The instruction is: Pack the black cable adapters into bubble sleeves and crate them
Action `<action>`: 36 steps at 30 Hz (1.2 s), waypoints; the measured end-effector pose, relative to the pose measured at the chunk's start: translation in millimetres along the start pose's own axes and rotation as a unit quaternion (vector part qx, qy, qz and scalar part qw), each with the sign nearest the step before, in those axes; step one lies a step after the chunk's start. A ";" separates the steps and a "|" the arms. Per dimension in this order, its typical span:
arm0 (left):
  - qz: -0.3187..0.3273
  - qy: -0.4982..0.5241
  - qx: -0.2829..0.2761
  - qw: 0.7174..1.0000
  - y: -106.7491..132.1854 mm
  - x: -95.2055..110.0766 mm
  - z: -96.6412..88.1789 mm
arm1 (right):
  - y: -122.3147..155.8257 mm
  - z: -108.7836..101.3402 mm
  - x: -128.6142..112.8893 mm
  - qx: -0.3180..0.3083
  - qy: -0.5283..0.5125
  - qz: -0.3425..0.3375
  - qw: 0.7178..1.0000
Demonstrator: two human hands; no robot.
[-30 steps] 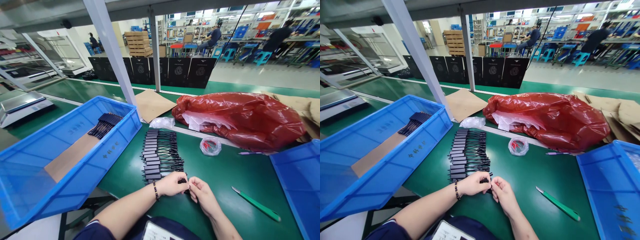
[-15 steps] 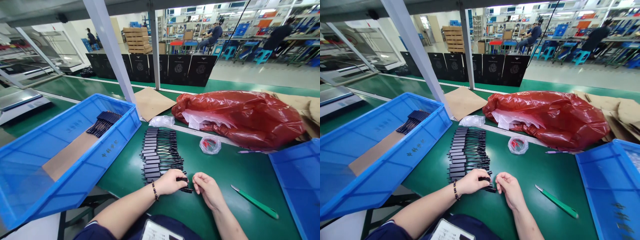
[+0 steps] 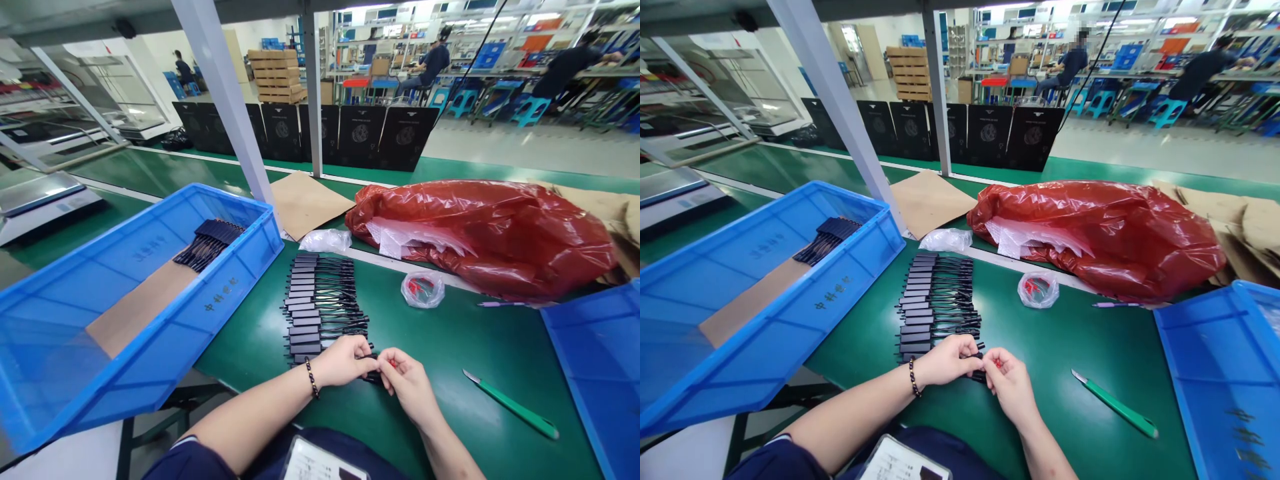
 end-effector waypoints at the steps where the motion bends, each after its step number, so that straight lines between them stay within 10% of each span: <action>1: -0.005 0.002 -0.004 1.000 0.0 0.9 0.1 | 0.5 1.2 -0.8 -0.011 -0.012 0.007 1.000; 9: -0.001 0.041 -0.053 0.998 3.1 13.8 -1.7 | -1.8 11.8 3.5 -0.079 -0.104 0.106 0.986; 17: 0.001 0.044 -0.032 0.999 3.4 14.1 -2.1 | -13.4 -15.5 -8.6 -0.003 -0.226 0.107 0.968; 23: 0.119 -0.042 0.047 0.991 5.0 21.2 -7.5 | -20.5 -20.0 -25.5 0.009 -0.237 0.109 0.965; 36: 0.012 0.085 0.053 0.995 0.1 9.4 -5.3 | -18.5 -6.8 -7.1 -0.014 -0.143 0.086 0.986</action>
Point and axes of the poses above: each hand's wrist, its own y-axis away from the middle knuckle, its own z-axis out of the palm, x = y × z, the point moved 3 cm from there along -y, towards the middle knuckle, and after that the axes turned 10 degrees about x, right-handed, at the moved point
